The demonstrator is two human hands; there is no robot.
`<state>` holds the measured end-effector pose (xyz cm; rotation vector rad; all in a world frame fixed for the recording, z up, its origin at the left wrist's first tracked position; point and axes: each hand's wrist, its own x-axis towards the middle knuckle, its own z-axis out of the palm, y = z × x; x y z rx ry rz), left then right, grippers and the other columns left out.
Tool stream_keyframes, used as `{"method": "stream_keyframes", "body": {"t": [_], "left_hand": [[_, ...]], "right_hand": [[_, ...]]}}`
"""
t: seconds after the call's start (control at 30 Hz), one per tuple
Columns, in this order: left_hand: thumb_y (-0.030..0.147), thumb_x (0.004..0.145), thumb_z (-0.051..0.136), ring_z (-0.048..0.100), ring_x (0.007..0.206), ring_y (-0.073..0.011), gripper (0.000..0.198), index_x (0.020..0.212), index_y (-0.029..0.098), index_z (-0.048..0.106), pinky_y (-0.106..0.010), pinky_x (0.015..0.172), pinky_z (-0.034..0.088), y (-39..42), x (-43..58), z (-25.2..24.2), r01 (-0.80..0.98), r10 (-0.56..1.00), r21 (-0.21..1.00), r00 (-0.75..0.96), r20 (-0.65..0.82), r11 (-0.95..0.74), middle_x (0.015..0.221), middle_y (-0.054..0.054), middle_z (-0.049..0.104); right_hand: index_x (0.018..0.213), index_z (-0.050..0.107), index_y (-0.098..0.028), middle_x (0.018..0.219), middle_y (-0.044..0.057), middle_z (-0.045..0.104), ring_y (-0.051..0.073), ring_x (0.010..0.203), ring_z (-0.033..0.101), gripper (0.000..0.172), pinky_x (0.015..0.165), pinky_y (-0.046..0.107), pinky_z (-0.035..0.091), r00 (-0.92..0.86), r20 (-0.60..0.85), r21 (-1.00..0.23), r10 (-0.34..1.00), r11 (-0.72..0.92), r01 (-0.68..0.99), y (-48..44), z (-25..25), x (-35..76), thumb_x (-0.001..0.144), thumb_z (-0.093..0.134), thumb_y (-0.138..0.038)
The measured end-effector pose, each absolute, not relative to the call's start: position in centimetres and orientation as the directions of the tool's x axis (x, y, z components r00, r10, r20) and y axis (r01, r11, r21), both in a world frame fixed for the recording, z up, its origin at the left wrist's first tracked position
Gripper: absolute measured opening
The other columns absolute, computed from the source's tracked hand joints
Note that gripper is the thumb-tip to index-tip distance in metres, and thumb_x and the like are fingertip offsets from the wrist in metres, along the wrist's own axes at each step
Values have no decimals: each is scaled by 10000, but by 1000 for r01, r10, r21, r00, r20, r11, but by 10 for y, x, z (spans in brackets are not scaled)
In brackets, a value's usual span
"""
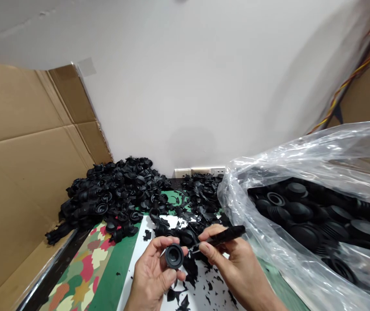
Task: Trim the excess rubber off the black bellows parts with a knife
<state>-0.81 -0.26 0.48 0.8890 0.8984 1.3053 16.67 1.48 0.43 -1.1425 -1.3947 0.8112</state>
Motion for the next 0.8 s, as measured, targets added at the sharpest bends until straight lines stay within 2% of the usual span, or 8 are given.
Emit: {"method": "stream_keyframes", "body": {"t": [0.4,0.67,0.8], "left_hand": [[177,549,829,639,936,-283,396,917,174,679,-263,584,566,-1,-8,5,-402,997,913,21,-73,75,1014,-104,660],[170,500,841,647,879,-267,408,874,178,677,-251,551,550,-1,-7,4,-321,994,944,-48,-100,80,887,-70,665],[139,501,835,649,852,-239,395,866,174,688,-241,618,535,0,-7,0,-272,995,962,-81,-53,30,832,-69,701]], "right_hand": [[747,652,-200,673,40,662,180,538,590,194,504,291,500,85,325,-932,942,304,195,15,5,166,752,608,-389],[771,645,-197,678,33,654,175,521,593,220,492,286,498,87,337,-926,937,314,209,14,1,166,774,608,-413],[789,646,-198,693,31,652,175,531,598,219,510,289,502,63,340,-921,938,319,223,13,-3,168,787,605,-413]]}}
